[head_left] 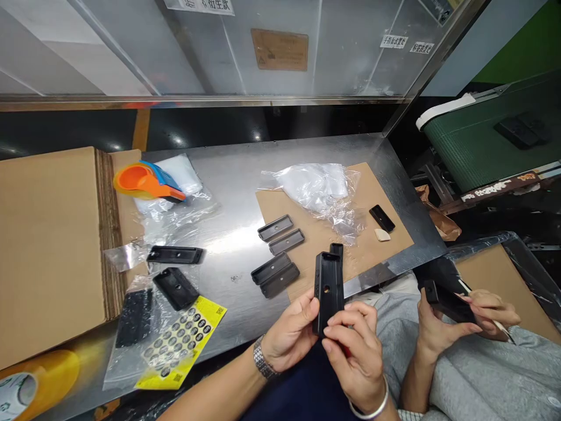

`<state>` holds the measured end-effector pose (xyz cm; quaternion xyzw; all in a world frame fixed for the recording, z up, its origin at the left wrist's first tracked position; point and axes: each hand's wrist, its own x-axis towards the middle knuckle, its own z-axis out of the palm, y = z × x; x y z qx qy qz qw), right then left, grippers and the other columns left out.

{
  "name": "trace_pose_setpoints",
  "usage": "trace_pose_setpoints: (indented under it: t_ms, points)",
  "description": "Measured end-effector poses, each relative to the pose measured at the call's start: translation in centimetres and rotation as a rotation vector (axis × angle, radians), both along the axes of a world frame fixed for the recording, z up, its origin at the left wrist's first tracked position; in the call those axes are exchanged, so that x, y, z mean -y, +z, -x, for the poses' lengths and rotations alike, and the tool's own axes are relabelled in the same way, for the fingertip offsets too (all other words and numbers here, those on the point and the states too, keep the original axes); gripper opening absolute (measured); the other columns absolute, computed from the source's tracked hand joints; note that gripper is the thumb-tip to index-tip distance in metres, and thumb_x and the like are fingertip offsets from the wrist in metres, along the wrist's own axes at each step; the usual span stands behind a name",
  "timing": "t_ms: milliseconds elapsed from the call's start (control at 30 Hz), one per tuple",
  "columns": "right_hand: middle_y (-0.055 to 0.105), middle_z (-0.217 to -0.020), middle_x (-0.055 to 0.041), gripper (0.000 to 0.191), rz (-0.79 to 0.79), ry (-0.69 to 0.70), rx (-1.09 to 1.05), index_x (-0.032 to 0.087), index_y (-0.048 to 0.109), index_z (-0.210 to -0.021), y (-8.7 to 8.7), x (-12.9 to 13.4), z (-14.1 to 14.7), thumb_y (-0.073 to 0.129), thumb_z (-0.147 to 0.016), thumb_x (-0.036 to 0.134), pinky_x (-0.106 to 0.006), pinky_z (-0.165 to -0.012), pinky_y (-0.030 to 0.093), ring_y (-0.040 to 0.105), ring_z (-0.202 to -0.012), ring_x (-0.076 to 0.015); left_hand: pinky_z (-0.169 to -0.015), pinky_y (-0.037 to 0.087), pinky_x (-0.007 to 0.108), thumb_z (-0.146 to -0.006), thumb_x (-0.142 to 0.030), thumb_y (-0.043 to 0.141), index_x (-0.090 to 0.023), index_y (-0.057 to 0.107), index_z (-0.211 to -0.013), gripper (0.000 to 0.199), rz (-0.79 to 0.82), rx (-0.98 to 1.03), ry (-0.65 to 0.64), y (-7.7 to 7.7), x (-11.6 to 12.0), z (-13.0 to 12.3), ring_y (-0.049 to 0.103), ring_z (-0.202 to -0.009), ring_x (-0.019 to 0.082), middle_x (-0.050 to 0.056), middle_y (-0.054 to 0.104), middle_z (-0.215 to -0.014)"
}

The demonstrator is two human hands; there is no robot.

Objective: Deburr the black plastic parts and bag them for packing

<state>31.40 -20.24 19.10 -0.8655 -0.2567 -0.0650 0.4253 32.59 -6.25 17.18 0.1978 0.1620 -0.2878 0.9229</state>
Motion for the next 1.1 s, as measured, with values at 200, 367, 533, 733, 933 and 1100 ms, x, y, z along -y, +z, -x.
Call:
trace_pose_setpoints:
  t_ms: [200, 367, 533, 733, 933, 1100]
  points:
    - [0.060, -0.076, -0.0012, 0.030, 0.040, 0.054, 0.070, 0.025, 0.056, -0.097, -0.37, 0.13, 0.04, 0.056, -0.073, 0.006, -0.045, -0.076, 0.040, 0.048, -0.082, -0.0198, -0.078, 0.041, 0.025, -0.075, -0.034, 0.062, -0.017, 0.057, -0.107, 0.036, -0.033, 0.044, 0.016, 0.39, -0.07, 0.12, 0.056, -0.083, 0.014, 0.005, 0.062, -0.092]
    - [0.060, -0.074, -0.0006, 0.020, 0.029, 0.075, 0.019, 0.023, 0.054, -0.088, -0.20, 0.00, 0.09, 0.053, -0.076, 0.008, -0.046, -0.078, 0.037, 0.047, -0.083, -0.0204, -0.081, 0.040, 0.026, -0.079, -0.031, 0.057, -0.018, 0.057, -0.108, 0.032, -0.043, 0.043, 0.039, 0.50, -0.07, 0.48, 0.056, -0.087, 0.015, 0.006, 0.062, -0.094]
    - [0.058, -0.074, -0.0011, 0.013, 0.027, 0.086, -0.076, 0.022, 0.049, -0.083, -0.06, -0.24, 0.14, 0.050, -0.077, 0.010, -0.047, -0.082, 0.035, 0.047, -0.085, -0.0206, -0.080, 0.040, 0.023, -0.078, -0.030, 0.059, -0.019, 0.058, -0.106, 0.031, -0.021, 0.023, 0.061, 0.54, -0.16, 0.68, 0.054, -0.087, 0.013, 0.004, 0.061, -0.095]
    - [0.056, -0.076, -0.0013, 0.012, 0.011, 0.061, -0.113, 0.021, 0.047, -0.087, -0.14, -0.44, 0.27, 0.050, -0.078, 0.012, -0.047, -0.087, 0.032, 0.046, -0.090, -0.0210, -0.079, 0.041, 0.024, -0.077, -0.031, 0.059, -0.016, 0.058, -0.105, 0.031, -0.029, 0.015, 0.059, 0.56, -0.38, 0.57, 0.054, -0.085, 0.013, 0.005, 0.061, -0.091]
    - [0.058, -0.077, -0.0016, 0.017, 0.037, 0.061, -0.052, 0.019, 0.053, -0.089, 0.29, -0.50, 0.21, 0.050, -0.078, 0.007, -0.048, -0.088, 0.028, 0.045, -0.090, -0.0209, -0.081, 0.040, 0.024, -0.077, -0.032, 0.059, -0.016, 0.056, -0.108, 0.035, -0.039, 0.033, 0.079, 0.56, -0.27, 0.60, 0.054, -0.088, 0.014, 0.006, 0.060, -0.094]
    - [0.058, -0.078, -0.0025, 0.022, -0.032, -0.010, -0.052, 0.020, 0.055, -0.092, -0.11, -0.69, 0.70, 0.053, -0.076, 0.005, -0.047, -0.085, 0.031, 0.044, -0.091, -0.0216, -0.082, 0.041, 0.025, -0.078, -0.032, 0.058, -0.017, 0.055, -0.109, 0.035, -0.050, 0.044, 0.097, 0.55, -0.07, 0.58, 0.054, -0.088, 0.014, 0.006, 0.061, -0.094]
